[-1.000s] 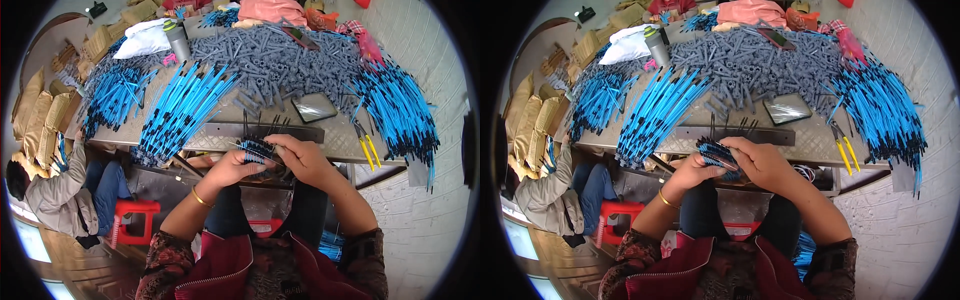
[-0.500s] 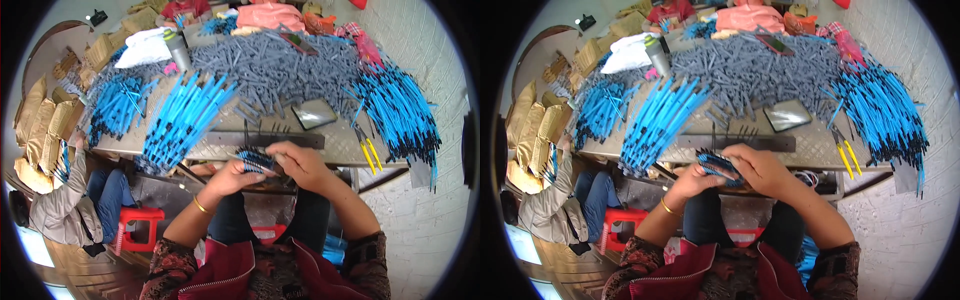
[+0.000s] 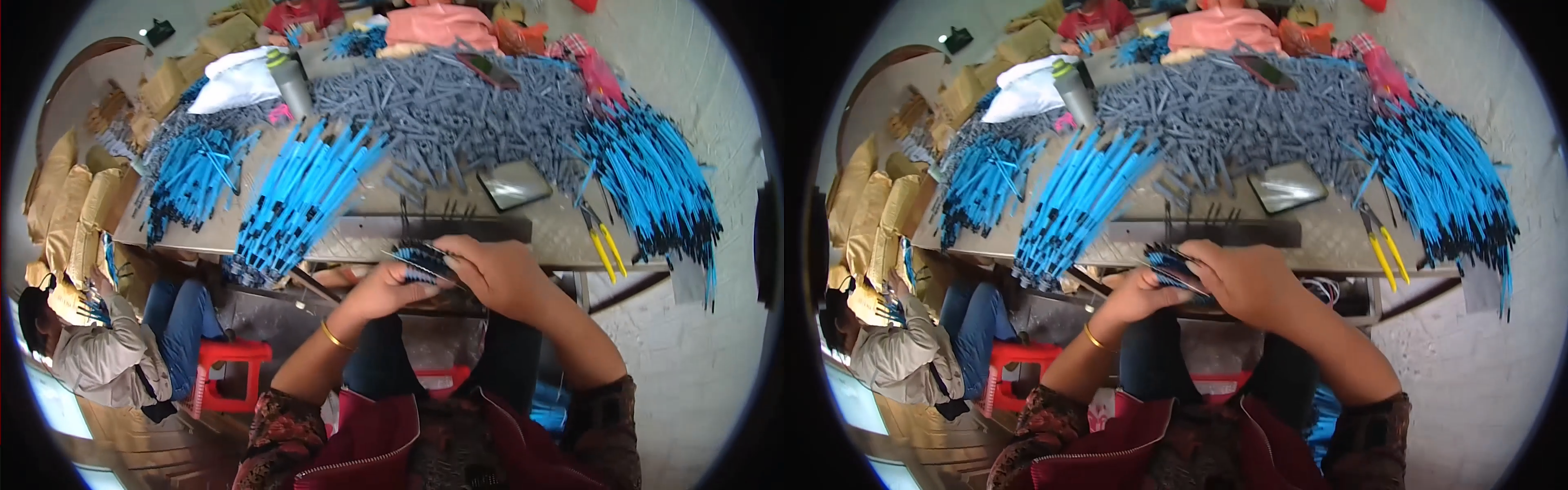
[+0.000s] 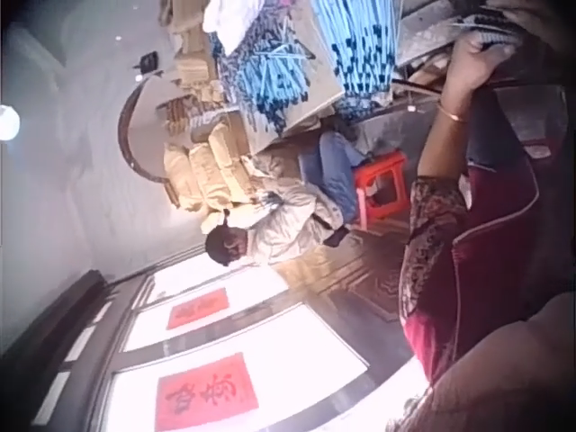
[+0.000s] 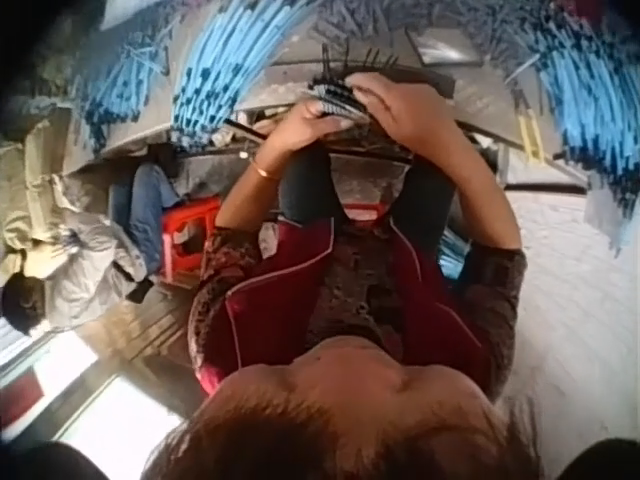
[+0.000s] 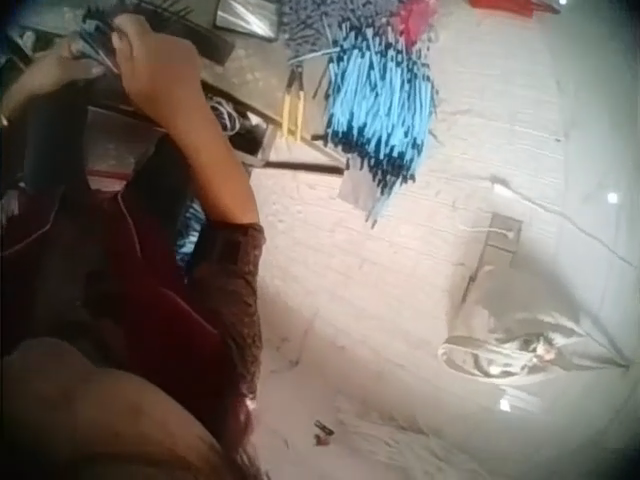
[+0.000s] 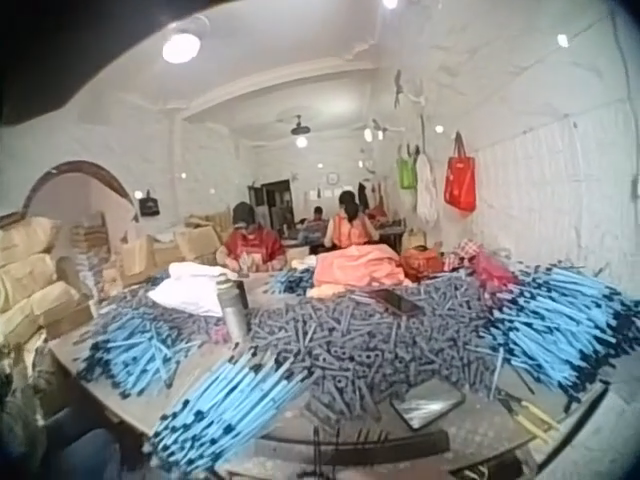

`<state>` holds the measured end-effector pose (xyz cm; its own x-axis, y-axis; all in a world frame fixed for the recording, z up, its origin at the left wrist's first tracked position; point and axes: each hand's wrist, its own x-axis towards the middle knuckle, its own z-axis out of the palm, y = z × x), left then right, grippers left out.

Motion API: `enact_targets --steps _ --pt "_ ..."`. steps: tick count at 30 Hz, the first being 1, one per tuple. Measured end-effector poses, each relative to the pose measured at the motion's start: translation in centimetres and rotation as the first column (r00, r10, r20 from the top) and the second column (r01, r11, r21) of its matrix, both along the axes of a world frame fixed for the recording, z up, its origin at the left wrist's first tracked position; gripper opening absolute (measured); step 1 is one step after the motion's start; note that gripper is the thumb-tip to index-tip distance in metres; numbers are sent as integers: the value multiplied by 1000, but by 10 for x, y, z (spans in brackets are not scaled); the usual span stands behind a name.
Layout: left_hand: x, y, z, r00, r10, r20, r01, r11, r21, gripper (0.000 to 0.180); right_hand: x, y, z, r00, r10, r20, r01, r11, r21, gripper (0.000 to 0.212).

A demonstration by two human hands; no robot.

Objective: Assembling and trimming bundles of blue wire-like components using pliers.

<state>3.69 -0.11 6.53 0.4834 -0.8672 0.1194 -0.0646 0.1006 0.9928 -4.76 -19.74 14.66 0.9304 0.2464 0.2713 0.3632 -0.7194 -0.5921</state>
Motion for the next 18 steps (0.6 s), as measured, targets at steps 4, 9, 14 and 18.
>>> enact_targets --steps 4,9,14,18 --pt "11 -7 -5 1000 -25 -12 25 1000 -14 20 14 -9 -11 999 34 23 -35 999 41 29" --pt "4 -9 -3 999 -16 41 16 1000 1 20 9 -9 0 999 44 -19 -44 998 -34 28" --pt "-1 -7 -2 999 -8 49 9 1000 -13 20 9 1 -29 975 19 222 -50 990 131 26" --pt "2 -5 -2 997 -6 82 4 1000 16 19 10 5 -33 982 -50 184 -9 952 306 26"
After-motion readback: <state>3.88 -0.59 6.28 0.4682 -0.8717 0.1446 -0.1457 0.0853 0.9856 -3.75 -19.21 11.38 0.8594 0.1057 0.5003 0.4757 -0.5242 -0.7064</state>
